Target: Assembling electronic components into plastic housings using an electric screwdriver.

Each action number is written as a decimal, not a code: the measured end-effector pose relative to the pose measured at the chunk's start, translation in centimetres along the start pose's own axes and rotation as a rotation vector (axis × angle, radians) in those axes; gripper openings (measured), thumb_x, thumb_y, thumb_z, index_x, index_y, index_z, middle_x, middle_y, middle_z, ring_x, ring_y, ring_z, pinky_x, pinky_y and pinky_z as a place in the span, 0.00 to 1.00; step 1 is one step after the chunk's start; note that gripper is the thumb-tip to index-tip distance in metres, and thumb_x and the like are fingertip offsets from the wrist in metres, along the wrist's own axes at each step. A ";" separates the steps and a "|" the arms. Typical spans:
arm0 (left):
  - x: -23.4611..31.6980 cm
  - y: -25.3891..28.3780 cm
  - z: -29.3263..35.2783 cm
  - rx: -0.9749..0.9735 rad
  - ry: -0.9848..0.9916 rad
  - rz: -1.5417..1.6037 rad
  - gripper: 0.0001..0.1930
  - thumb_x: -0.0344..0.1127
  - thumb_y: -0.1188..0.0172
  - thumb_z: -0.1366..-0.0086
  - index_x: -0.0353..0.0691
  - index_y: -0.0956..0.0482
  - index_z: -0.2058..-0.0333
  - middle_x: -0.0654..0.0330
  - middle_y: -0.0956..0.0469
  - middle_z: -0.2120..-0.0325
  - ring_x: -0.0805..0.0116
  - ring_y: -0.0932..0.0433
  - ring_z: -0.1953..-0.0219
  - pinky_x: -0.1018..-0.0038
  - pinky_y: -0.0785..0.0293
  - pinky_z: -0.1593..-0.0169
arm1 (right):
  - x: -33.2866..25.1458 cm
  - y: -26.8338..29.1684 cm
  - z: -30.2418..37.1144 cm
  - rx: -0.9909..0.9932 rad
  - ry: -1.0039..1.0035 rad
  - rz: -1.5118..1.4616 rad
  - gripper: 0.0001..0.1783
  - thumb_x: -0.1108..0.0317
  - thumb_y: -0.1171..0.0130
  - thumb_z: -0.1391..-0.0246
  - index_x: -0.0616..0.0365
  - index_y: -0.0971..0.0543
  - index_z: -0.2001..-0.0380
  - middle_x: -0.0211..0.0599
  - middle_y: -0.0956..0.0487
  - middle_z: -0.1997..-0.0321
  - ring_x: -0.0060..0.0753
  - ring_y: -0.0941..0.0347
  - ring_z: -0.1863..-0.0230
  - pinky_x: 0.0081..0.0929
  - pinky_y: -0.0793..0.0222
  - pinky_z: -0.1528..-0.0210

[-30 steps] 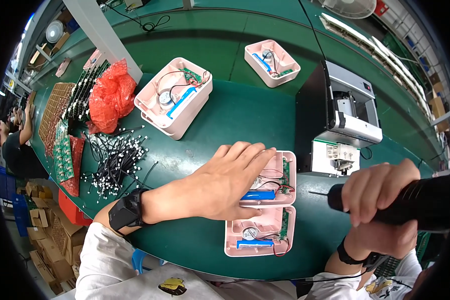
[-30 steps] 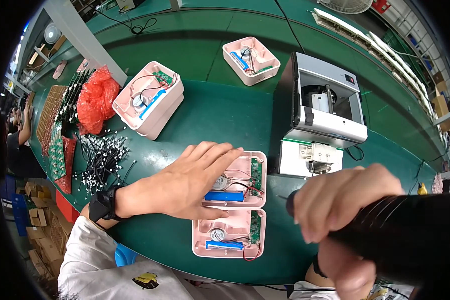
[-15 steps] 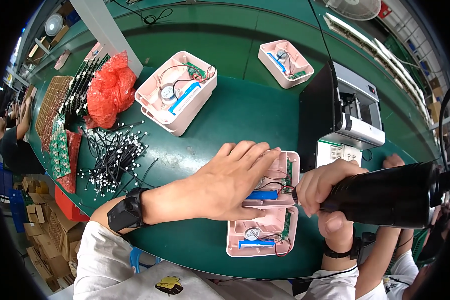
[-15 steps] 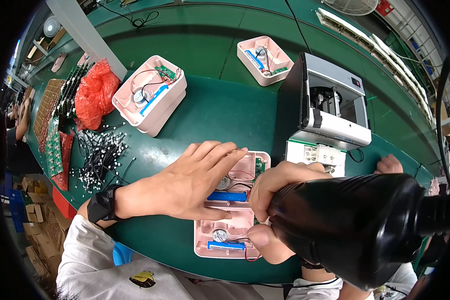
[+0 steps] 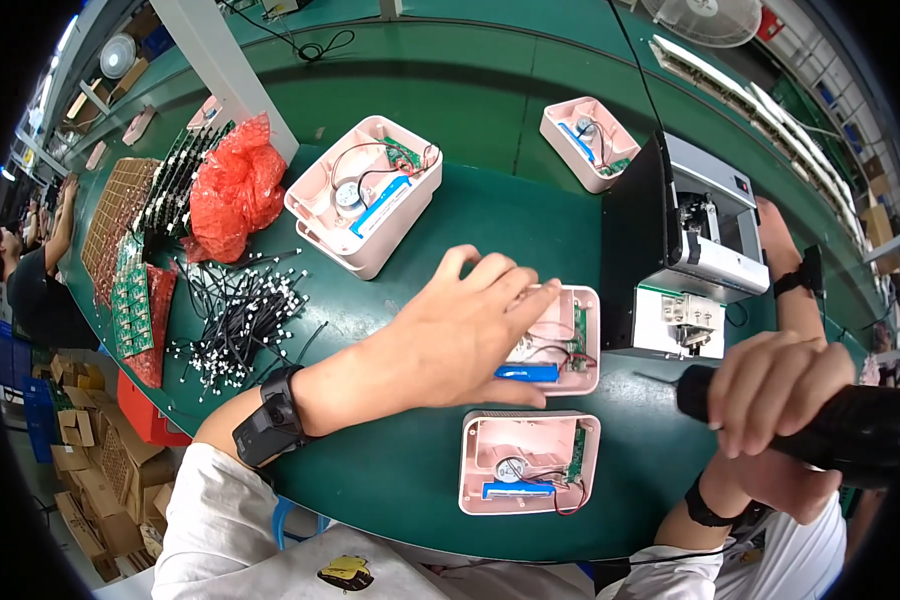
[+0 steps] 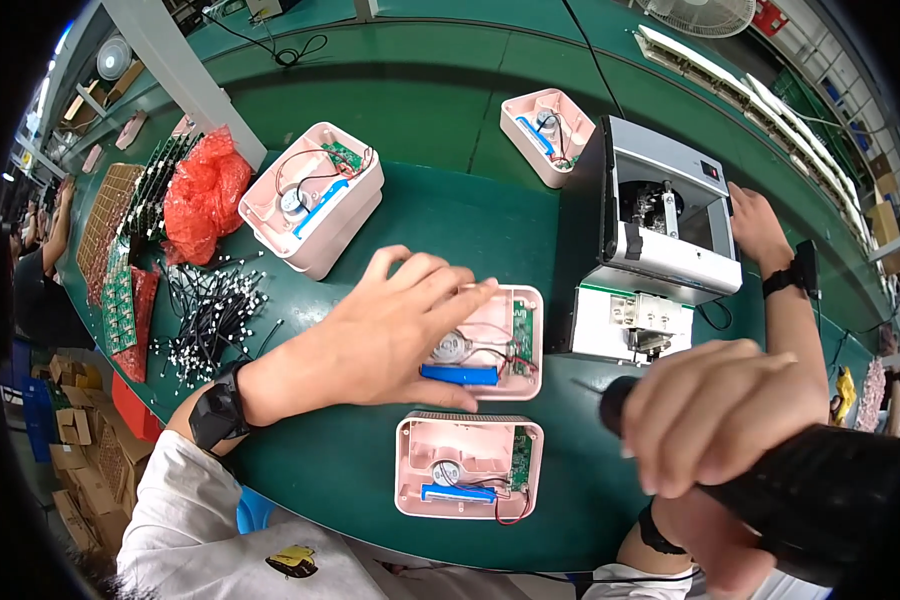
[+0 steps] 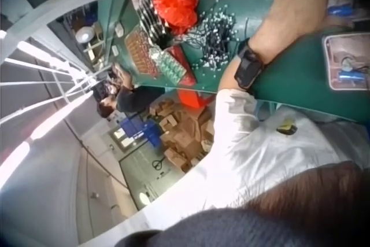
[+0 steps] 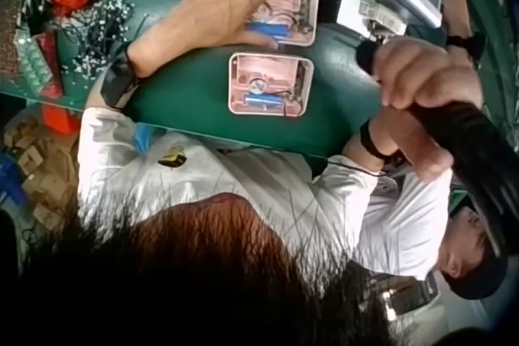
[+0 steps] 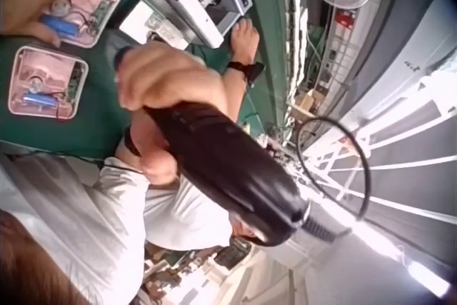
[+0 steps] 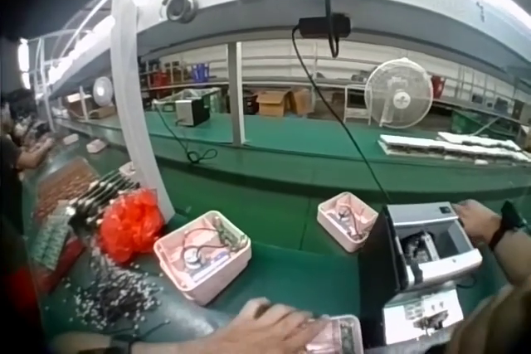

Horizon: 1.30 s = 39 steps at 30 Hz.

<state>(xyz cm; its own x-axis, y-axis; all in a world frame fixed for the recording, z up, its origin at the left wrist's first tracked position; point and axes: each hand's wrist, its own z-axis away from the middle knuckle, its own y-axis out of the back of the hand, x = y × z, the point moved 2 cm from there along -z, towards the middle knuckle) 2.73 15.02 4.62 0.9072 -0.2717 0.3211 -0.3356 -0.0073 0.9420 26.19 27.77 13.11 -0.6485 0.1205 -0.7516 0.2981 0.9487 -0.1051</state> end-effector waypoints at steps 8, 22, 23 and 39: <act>1.7 1.4 0.0 0.314 0.158 -0.203 0.42 0.50 0.26 0.41 0.33 0.32 0.34 0.45 0.32 0.36 0.45 0.33 0.35 0.51 0.38 0.33 | -1.8 2.3 1.2 0.431 0.062 0.448 0.28 0.40 0.38 0.41 0.54 0.33 0.68 0.29 0.31 0.81 0.24 0.36 0.84 0.28 0.35 0.72; 4.6 -1.6 1.5 -0.037 -0.006 0.085 0.54 0.42 0.23 0.55 0.23 0.38 0.32 0.42 0.32 0.36 0.48 0.30 0.39 0.55 0.34 0.39 | 0.8 -2.2 0.4 0.320 -0.124 0.141 0.27 0.46 0.30 0.44 0.56 0.30 0.68 0.31 0.28 0.81 0.27 0.33 0.85 0.28 0.31 0.76; 4.5 -1.7 1.5 -0.040 -0.014 0.084 0.55 0.42 0.23 0.56 0.23 0.38 0.32 0.43 0.32 0.36 0.48 0.30 0.39 0.56 0.34 0.39 | 1.6 -2.5 0.6 0.322 -0.117 0.131 0.27 0.46 0.29 0.45 0.56 0.30 0.68 0.31 0.28 0.81 0.27 0.33 0.85 0.28 0.31 0.76; 4.1 -1.6 1.3 -0.022 -0.033 0.105 0.55 0.41 0.22 0.58 0.24 0.38 0.32 0.45 0.31 0.37 0.52 0.29 0.42 0.60 0.34 0.42 | 5.4 -3.9 1.0 0.422 -0.320 0.206 0.32 0.41 0.22 0.51 0.56 0.29 0.68 0.31 0.27 0.80 0.29 0.30 0.80 0.29 0.31 0.71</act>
<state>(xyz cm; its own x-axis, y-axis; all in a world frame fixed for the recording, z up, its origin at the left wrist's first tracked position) 6.66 12.65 4.29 0.8585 -0.3009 0.4152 -0.4224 0.0440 0.9054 22.22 24.41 8.75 -0.3223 0.1339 -0.9371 0.6929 0.7079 -0.1372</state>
